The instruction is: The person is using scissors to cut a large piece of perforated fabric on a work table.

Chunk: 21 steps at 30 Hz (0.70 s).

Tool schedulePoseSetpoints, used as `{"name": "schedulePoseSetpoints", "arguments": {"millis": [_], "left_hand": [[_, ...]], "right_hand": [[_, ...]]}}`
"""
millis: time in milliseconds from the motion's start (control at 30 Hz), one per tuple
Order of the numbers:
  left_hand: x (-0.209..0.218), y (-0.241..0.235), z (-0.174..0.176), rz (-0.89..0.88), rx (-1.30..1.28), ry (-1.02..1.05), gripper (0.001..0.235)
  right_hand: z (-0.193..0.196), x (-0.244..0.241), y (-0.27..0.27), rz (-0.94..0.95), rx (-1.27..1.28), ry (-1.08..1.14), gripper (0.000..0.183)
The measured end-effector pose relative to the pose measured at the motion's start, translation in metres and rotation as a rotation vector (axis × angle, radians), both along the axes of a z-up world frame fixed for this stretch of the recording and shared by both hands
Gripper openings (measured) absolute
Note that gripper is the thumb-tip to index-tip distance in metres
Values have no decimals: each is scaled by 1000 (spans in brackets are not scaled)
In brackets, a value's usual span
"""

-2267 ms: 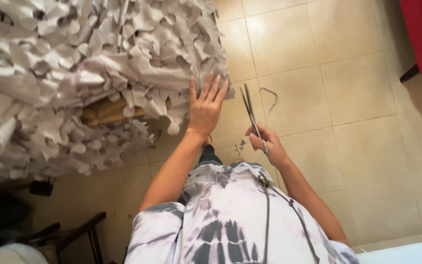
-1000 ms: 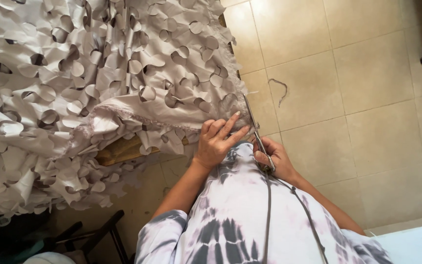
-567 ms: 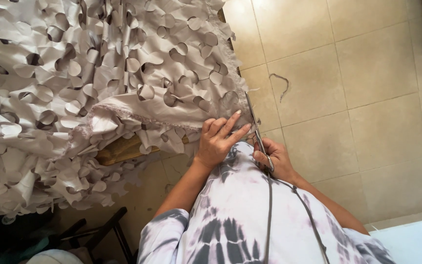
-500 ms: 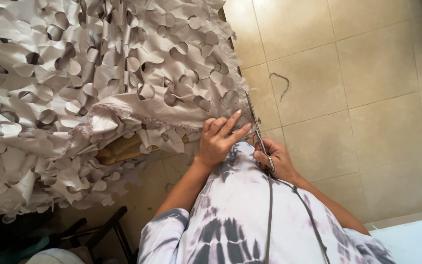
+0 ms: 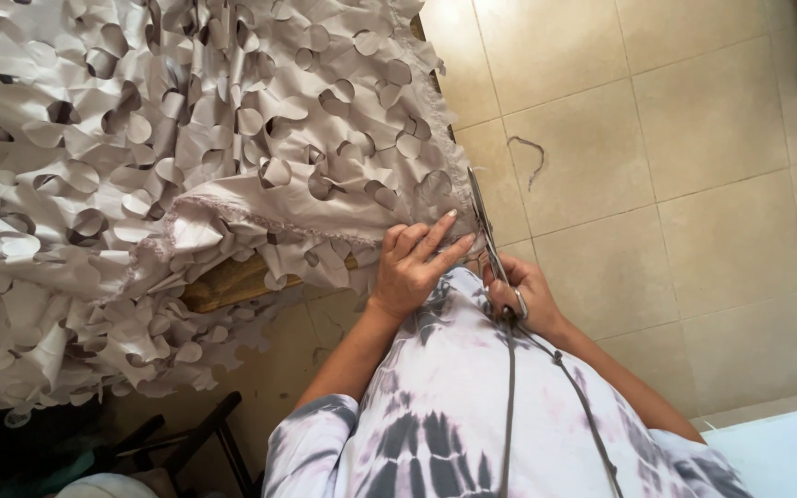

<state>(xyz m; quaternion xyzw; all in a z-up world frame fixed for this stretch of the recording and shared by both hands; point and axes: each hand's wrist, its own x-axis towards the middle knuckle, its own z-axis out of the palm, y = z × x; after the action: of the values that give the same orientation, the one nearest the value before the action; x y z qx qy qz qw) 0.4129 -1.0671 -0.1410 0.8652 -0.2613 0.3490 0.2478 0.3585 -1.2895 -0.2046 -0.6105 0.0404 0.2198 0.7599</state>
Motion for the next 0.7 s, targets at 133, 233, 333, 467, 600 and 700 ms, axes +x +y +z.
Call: {"name": "schedulePoseSetpoints", "arguments": {"millis": [133, 233, 333, 467, 600, 700], "left_hand": [[-1, 0, 2, -2, 1, 2, 24], [-2, -1, 1, -2, -3, -1, 23], [-2, -2, 1, 1, -15, -5, 25], [-2, -1, 2, 2, -28, -6, 25], [-1, 0, 1, 4, -31, -7, 25], [-2, 0, 0, 2, -30, -3, 24]], "right_hand": [[8, 20, 6, 7, 24, -42, 48], [15, 30, 12, 36, 7, -82, 43], [8, 31, 14, 31, 7, -100, 37], [7, 31, 15, 15, -1, -99, 33], [-9, 22, 13, -8, -48, -99, 28], [-14, 15, 11, -26, -42, -76, 24]]}}
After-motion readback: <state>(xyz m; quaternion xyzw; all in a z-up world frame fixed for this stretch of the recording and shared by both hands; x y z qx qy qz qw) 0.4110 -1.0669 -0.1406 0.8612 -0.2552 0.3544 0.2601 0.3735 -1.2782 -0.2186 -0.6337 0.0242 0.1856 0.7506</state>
